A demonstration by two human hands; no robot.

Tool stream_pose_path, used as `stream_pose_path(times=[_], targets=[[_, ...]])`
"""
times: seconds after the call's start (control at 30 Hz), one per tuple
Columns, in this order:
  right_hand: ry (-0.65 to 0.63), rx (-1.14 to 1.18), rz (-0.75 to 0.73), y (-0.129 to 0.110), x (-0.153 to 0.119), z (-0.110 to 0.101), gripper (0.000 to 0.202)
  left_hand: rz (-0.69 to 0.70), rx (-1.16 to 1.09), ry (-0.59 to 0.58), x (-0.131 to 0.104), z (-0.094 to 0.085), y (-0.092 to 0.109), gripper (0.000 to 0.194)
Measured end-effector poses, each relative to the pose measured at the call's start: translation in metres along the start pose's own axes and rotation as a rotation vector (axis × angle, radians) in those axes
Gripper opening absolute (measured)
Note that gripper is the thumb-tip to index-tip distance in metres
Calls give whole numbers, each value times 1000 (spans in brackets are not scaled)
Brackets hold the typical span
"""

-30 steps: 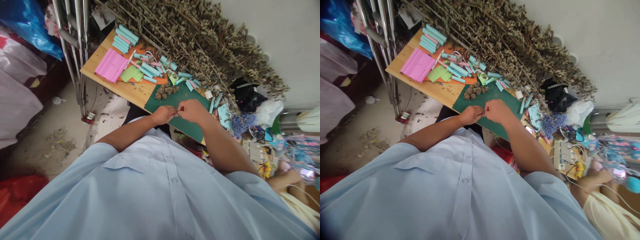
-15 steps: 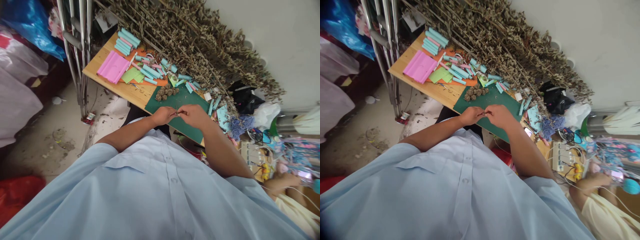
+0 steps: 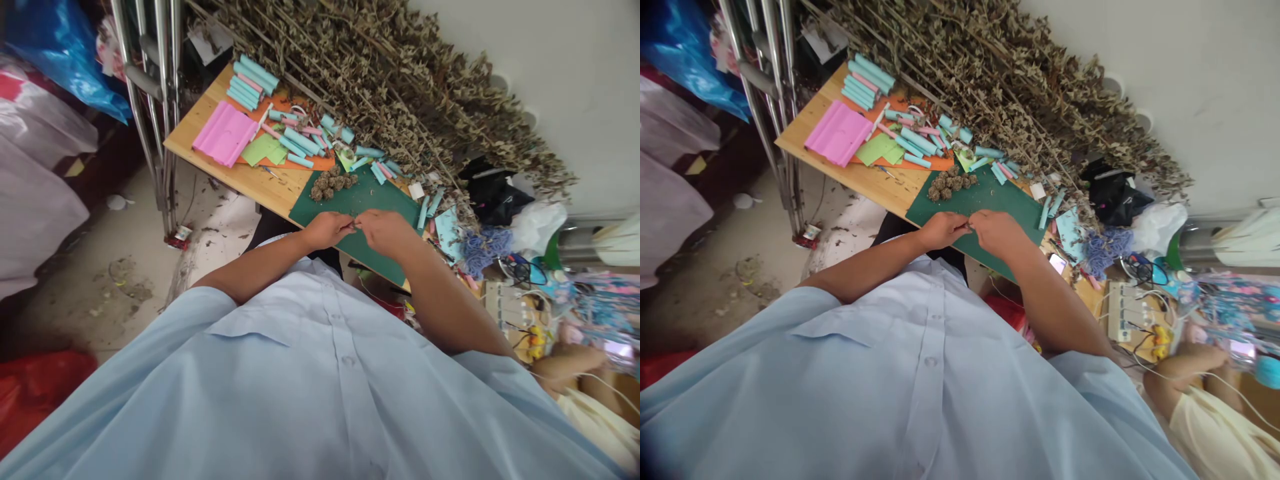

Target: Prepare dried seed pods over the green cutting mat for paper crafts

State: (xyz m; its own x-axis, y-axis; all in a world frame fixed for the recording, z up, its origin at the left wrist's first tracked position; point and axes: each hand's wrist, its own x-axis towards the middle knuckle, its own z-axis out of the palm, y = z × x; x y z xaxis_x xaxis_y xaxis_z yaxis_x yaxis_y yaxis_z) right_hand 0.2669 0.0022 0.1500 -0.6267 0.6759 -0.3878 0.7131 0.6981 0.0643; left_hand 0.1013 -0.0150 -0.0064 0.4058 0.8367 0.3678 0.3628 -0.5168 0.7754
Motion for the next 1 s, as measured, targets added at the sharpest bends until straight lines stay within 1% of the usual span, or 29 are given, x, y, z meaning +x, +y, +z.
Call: stream_pose_path(times=[0.27, 0.43, 0.6, 0.73, 0.83, 1.0], targets=[[-69, 12, 75, -5, 10, -10, 28, 84, 9, -1, 1, 4, -5, 29], [-90, -19, 96, -7, 15, -16, 27, 85, 20, 5, 0, 6, -7, 27], [-98, -35, 137, -14, 17, -18, 27, 79, 54, -4, 1, 7, -7, 28], [-66, -19, 184, -15, 17, -16, 24, 63, 64, -14, 2, 5, -4, 25], [-25, 63, 158, -10, 15, -11, 22, 28, 76, -13, 2, 4, -1, 26], [42, 182, 51, 2, 7, 1, 26, 0, 55, -26, 2, 0, 2, 30]])
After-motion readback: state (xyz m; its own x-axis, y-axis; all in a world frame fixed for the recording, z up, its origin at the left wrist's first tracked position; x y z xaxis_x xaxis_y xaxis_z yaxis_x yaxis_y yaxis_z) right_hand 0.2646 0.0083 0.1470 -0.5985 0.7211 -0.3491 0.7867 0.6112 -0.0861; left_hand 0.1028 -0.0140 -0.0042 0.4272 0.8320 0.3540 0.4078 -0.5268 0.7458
